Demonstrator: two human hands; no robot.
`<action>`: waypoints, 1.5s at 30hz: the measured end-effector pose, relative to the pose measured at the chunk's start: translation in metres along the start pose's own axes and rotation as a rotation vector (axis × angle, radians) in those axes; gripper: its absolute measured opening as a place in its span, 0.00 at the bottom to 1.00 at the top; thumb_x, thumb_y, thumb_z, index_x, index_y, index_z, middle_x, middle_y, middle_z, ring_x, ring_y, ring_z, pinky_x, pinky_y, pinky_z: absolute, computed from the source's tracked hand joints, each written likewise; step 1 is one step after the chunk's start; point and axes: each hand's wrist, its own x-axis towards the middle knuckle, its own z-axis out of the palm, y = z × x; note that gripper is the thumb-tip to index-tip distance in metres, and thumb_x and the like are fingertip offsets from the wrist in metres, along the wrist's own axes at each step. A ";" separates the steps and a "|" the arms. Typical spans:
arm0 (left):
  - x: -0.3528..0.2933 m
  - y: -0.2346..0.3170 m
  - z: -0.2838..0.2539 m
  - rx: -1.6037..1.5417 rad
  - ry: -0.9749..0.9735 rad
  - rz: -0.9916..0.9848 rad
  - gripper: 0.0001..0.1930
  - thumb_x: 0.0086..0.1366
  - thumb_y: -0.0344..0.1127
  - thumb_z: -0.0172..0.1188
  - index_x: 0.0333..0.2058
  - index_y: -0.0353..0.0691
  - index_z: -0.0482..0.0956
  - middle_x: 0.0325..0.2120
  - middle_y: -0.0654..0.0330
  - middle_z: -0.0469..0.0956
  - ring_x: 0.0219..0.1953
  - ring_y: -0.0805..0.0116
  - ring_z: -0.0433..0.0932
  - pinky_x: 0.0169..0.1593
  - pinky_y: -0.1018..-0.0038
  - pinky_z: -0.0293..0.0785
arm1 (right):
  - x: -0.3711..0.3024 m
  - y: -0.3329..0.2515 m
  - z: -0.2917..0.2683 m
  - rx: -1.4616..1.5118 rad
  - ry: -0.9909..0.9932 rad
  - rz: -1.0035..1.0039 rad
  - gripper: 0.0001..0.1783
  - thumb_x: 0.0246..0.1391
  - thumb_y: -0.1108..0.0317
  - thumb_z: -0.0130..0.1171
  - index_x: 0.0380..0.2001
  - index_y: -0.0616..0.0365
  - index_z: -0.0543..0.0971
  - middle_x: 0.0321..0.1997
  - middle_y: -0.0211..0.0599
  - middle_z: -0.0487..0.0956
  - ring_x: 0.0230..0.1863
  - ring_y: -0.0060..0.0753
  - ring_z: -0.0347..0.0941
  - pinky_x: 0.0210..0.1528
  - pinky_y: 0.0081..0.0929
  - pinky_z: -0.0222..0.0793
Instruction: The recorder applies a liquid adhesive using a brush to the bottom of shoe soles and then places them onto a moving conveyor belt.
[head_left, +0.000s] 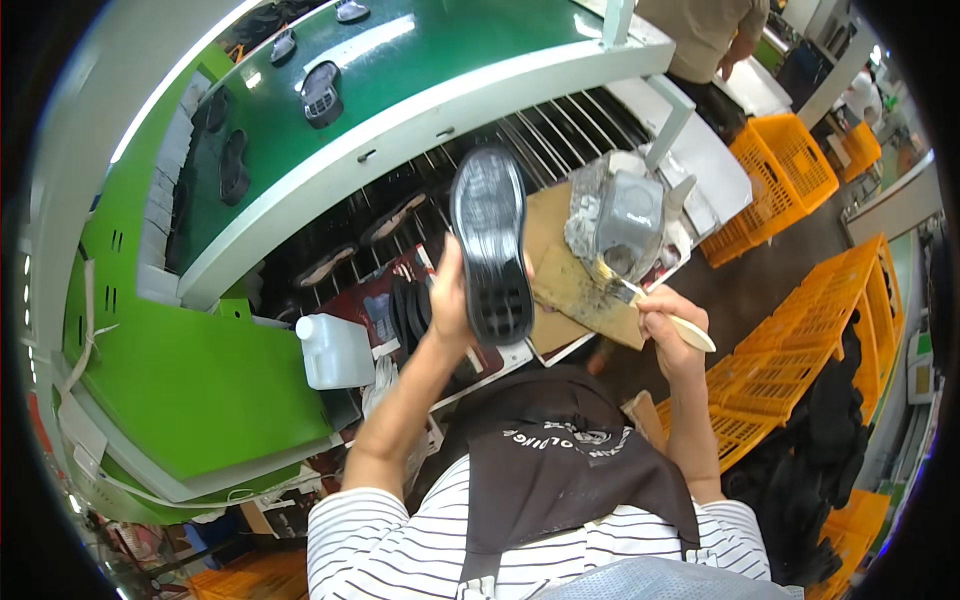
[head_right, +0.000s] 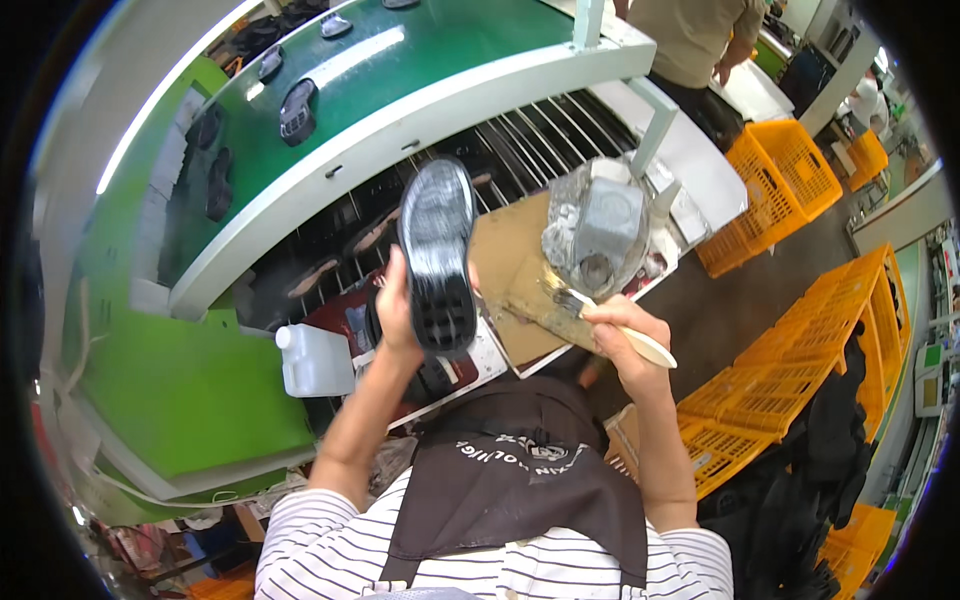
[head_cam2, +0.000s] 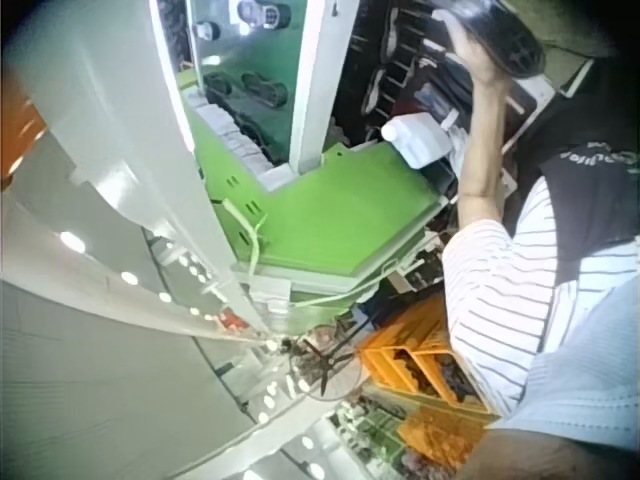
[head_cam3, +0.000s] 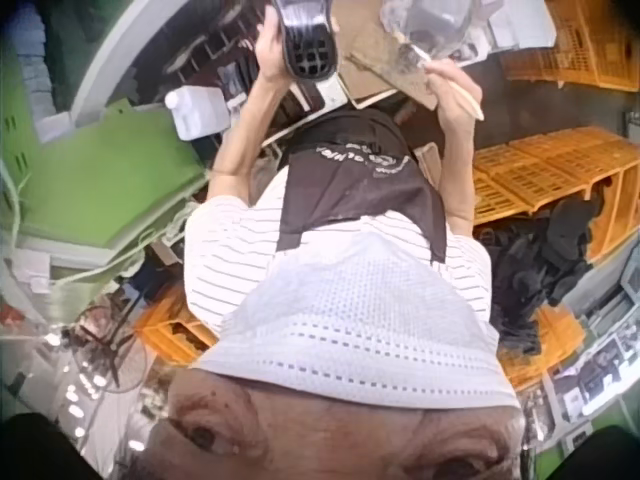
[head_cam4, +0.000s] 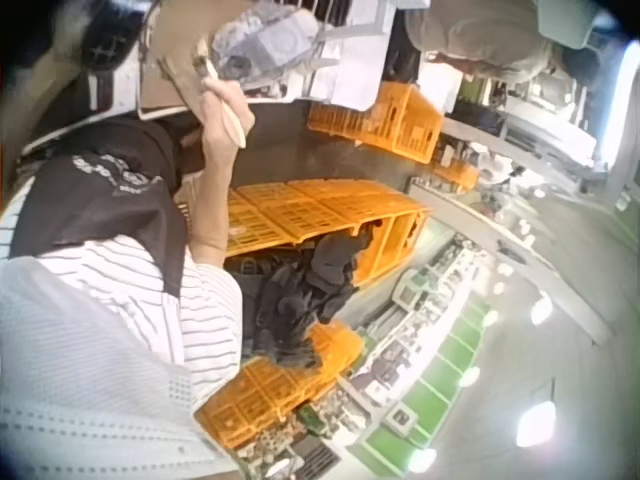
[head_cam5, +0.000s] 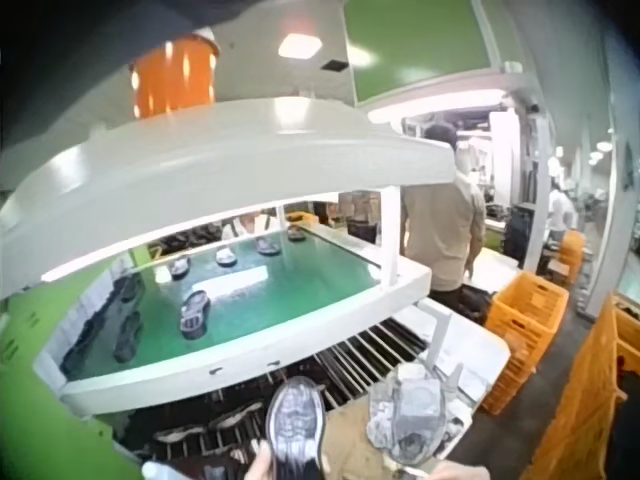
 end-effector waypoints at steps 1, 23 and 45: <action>0.029 0.018 0.004 0.036 -0.089 0.092 0.35 0.69 0.60 0.24 0.45 0.33 0.69 0.31 0.52 0.76 0.31 0.66 0.76 0.36 0.71 0.74 | -0.006 0.002 -0.005 0.041 0.076 0.013 0.07 0.52 0.76 0.55 0.34 0.67 0.79 0.27 0.32 0.73 0.25 0.17 0.67 0.29 0.16 0.62; -0.088 -0.080 -0.106 1.603 0.348 0.366 0.10 0.53 0.25 0.58 0.36 0.34 0.77 0.32 0.51 0.76 0.37 0.52 0.74 0.43 0.65 0.70 | -0.012 0.051 0.011 -0.057 0.126 0.298 0.10 0.54 0.70 0.56 0.37 0.64 0.79 0.22 0.26 0.74 0.22 0.13 0.65 0.26 0.13 0.61; -0.104 -0.099 -0.125 2.001 0.793 0.110 0.12 0.47 0.37 0.64 0.21 0.34 0.75 0.51 0.37 0.67 0.59 0.39 0.57 0.60 0.51 0.54 | 0.018 0.103 -0.056 -0.213 0.403 0.367 0.18 0.57 0.56 0.57 0.31 0.64 0.80 0.16 0.24 0.71 0.16 0.13 0.62 0.18 0.14 0.56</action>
